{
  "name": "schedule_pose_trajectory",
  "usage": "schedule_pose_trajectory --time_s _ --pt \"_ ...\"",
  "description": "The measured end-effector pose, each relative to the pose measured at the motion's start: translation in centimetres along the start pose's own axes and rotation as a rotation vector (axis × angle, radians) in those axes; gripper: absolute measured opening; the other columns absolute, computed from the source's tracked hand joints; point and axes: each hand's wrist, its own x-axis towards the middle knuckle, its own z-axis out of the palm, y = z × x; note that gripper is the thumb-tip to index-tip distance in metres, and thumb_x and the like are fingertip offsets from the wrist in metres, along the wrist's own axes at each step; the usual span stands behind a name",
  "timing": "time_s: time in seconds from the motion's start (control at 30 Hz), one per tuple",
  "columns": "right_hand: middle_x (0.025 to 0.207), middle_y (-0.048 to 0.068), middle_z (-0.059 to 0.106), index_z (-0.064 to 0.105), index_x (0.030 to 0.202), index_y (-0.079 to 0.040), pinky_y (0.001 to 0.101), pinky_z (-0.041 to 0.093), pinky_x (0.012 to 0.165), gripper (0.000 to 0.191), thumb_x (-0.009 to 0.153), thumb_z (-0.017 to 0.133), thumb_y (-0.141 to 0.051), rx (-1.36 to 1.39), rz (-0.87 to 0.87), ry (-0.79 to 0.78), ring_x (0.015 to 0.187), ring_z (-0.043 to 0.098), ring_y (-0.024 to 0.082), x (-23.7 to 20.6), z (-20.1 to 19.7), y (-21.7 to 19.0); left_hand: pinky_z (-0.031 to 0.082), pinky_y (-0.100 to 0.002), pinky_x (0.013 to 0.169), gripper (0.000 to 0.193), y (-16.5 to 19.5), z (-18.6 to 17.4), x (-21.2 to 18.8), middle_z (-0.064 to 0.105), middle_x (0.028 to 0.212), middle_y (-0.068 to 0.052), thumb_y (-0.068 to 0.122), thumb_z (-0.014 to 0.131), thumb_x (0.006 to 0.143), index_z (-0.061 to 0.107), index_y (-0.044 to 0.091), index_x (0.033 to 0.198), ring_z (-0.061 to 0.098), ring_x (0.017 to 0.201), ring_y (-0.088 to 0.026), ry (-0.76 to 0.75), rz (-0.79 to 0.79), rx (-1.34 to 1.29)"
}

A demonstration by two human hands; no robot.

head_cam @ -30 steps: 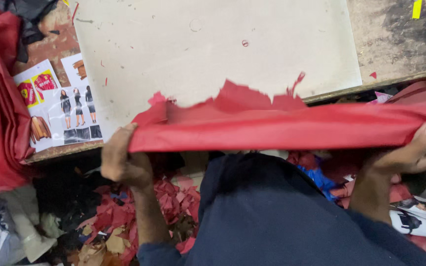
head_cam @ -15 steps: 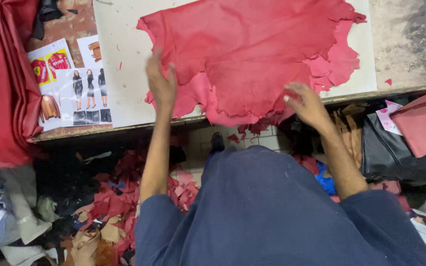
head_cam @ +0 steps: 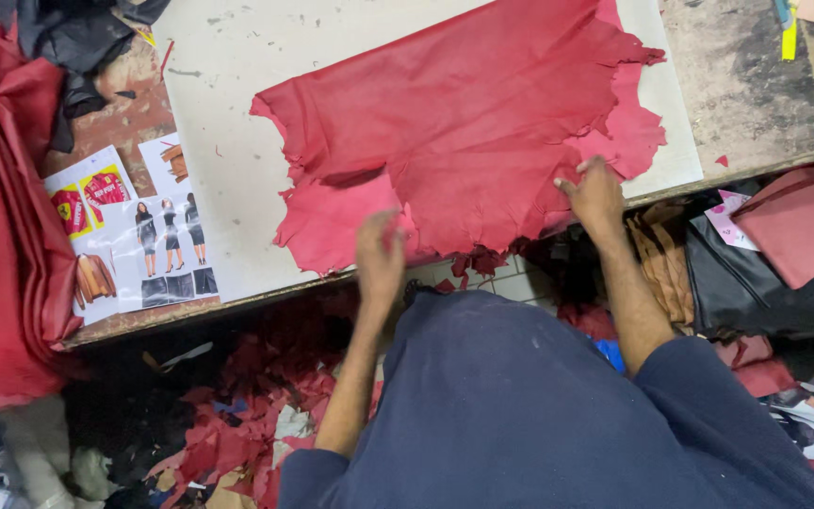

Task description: The person lays red fabric on a worktable, smooths it, and uses a rotary cutter to cut along a paper pattern. They remove the cut piece, clear scraps, and then place a new pattern piece on the fabric to prepare for another cut.

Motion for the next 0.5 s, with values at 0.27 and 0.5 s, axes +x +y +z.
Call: schedule_pose_trajectory --time_s 0.27,0.5 --pt "0.06 -0.011 0.049 0.059 0.073 -0.022 0.0212 0.035 0.045 0.03 0.1 0.071 -0.027 1.821 0.457 -0.421 0.047 0.045 0.004 4.3 -2.5 -5.0 0.035 -0.043 0.118 0.076 6.1 12.2 -2.0 0.052 0.153 -0.021 0.027 0.08 0.09 0.046 0.002 0.153 0.046 0.142 -0.034 -0.847 0.435 -0.602" --pt "0.082 0.006 0.071 0.063 0.123 -0.001 0.0246 0.054 0.051 0.039 0.096 0.075 -0.027 1.62 -0.304 -1.004 0.056 0.063 0.011 -7.2 -0.5 -11.5 0.04 -0.036 0.115 0.053 8.5 15.4 6.1 0.057 0.144 -0.016 0.02 0.068 0.1 0.052 -0.002 0.146 0.054 0.132 -0.027 -0.311 0.066 -0.822"
